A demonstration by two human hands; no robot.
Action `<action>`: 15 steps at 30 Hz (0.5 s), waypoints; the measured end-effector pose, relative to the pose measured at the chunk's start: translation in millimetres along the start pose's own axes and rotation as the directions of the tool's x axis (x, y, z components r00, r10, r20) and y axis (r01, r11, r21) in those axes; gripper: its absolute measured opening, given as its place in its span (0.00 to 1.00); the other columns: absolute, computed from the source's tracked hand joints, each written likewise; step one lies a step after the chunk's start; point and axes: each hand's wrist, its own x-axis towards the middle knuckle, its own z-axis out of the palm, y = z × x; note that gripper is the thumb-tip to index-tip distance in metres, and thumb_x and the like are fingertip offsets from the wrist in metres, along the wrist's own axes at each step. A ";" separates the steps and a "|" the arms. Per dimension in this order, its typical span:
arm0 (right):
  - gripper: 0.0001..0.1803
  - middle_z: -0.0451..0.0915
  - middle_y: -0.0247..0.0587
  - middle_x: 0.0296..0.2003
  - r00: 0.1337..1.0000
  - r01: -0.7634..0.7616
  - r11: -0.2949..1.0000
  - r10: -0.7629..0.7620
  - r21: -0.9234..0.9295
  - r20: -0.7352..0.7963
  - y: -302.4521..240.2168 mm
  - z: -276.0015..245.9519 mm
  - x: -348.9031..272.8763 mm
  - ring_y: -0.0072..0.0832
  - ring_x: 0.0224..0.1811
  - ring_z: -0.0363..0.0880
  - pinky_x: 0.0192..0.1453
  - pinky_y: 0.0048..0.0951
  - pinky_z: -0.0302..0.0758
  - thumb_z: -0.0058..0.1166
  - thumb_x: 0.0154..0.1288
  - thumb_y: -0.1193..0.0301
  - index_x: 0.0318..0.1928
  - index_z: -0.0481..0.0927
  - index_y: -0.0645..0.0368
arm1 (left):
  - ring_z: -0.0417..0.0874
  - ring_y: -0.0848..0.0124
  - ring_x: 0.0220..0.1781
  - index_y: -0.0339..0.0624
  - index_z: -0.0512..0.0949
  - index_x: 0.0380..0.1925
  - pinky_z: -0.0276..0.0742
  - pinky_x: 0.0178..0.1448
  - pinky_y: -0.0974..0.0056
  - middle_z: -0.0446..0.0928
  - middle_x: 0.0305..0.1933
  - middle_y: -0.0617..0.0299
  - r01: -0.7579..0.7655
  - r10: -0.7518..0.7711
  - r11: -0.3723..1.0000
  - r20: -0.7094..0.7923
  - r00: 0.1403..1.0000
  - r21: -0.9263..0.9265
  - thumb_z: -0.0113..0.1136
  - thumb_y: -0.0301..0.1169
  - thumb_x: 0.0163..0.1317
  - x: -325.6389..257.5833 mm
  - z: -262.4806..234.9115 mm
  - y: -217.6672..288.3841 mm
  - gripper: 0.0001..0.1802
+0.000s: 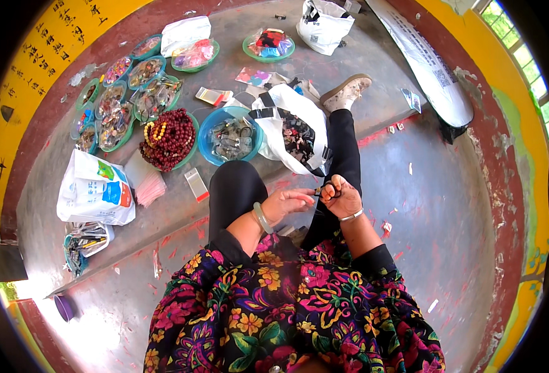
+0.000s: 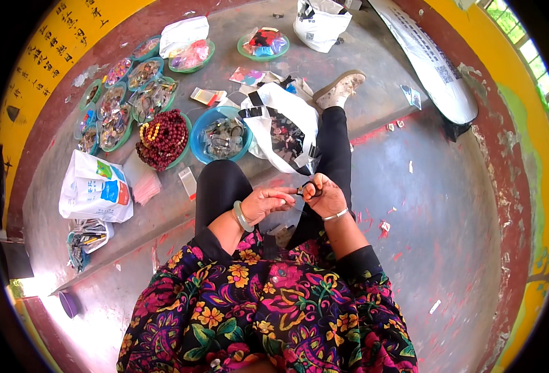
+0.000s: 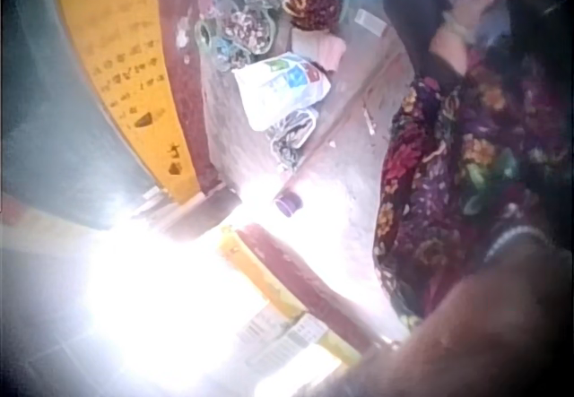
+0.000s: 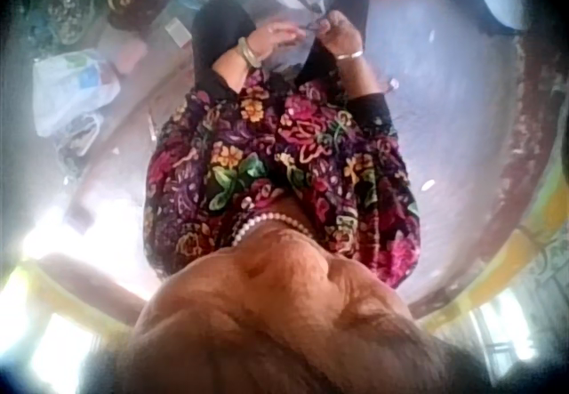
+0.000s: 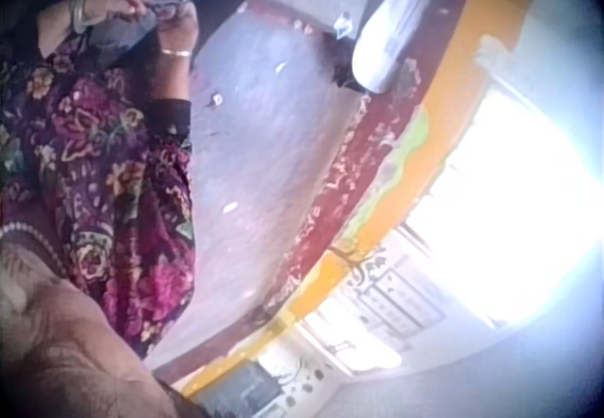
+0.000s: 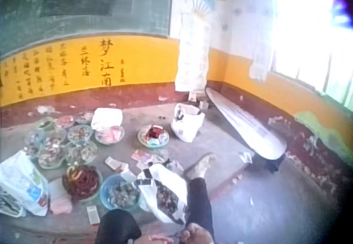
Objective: The person sits on the floor and sorts small jewelry items from a white bag into a blue bowl. They also handle a small rectangular box and various packaged items on the floor.
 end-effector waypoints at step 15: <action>0.04 0.78 0.44 0.32 0.963 -0.074 0.968 0.008 -0.238 -0.268 -6.8 3.2 -11.6 0.34 0.39 0.78 0.34 0.25 0.75 0.49 0.56 0.78 0.33 0.73 0.60 | 0.77 0.69 0.46 0.34 0.76 0.41 0.72 0.52 0.64 0.73 0.49 0.58 -0.034 0.020 0.982 -0.076 0.997 -0.184 0.53 0.26 0.57 -9.8 5.7 16.1 0.12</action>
